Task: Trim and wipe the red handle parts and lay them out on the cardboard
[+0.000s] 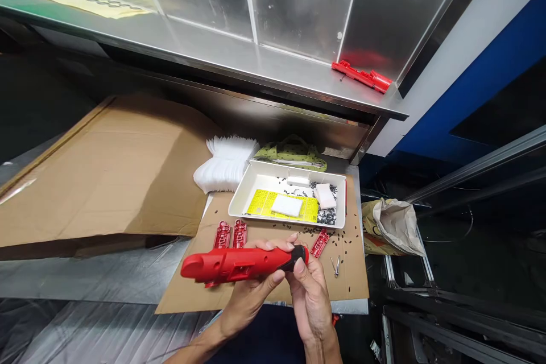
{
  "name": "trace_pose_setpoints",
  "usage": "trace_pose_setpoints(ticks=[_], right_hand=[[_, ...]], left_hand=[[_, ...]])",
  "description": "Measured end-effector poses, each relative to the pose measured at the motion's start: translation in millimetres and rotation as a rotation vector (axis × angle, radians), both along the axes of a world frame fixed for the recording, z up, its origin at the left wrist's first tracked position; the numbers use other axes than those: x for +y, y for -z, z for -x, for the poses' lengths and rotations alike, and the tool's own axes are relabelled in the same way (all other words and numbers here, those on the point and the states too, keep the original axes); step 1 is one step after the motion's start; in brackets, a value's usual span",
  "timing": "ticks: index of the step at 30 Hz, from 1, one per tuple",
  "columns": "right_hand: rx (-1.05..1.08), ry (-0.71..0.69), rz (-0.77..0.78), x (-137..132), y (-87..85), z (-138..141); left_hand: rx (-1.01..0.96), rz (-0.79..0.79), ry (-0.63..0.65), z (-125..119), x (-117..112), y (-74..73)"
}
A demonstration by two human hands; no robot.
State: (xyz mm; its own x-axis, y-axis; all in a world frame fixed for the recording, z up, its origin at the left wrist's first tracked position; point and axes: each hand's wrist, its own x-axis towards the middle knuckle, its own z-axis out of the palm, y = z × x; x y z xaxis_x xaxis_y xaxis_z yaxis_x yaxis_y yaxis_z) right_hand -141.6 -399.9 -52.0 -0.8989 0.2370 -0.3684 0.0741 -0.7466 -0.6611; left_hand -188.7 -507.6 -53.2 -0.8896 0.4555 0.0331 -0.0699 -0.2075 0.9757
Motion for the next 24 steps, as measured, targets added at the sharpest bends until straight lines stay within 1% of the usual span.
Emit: trace_pose_setpoints(ticks=[2,5,7,9,11,12,14,16,18,19,21,24], right_hand=[[0.027,-0.048,-0.016,4.3,-0.3,-0.7],[0.035,-0.093,-0.042,9.8,-0.8,-1.3],[0.041,-0.108,-0.051,12.9,-0.3,-1.2],[0.063,-0.131,-0.101,16.9,1.2,-1.7],[0.081,-0.114,-0.235,23.0,3.5,-4.2],[0.075,-0.065,-0.333,26.5,4.5,-6.3],[0.039,0.093,-0.58,33.0,4.8,-12.3],[0.006,0.234,-0.833,35.9,0.6,-19.2],[0.013,0.259,-1.01,33.0,-8.5,-24.6],[0.024,0.244,-1.054,29.6,-14.2,-26.1],[0.034,0.206,-1.079,20.5,-25.2,-26.1],[0.022,0.156,-1.038,8.2,-34.1,-20.1]], left_hand=[[0.006,-0.029,0.007,-0.1,0.9,-3.0],[0.055,-0.005,0.035,0.8,0.6,-5.8],[0.074,0.017,0.042,1.8,-0.3,-5.5],[0.037,-0.008,0.024,3.6,-0.7,-2.5],[-0.052,-0.091,-0.011,6.4,-0.1,2.9],[-0.111,-0.155,-0.03,8.0,0.6,6.2],[-0.243,-0.298,-0.052,10.8,2.0,12.4],[-0.364,-0.409,-0.057,12.6,2.9,16.5],[-0.429,-0.446,-0.048,13.2,2.8,17.5],[-0.442,-0.445,-0.051,13.1,2.4,16.9],[-0.452,-0.425,-0.054,12.4,1.5,14.7],[-0.441,-0.389,-0.05,10.5,1.1,12.1]])
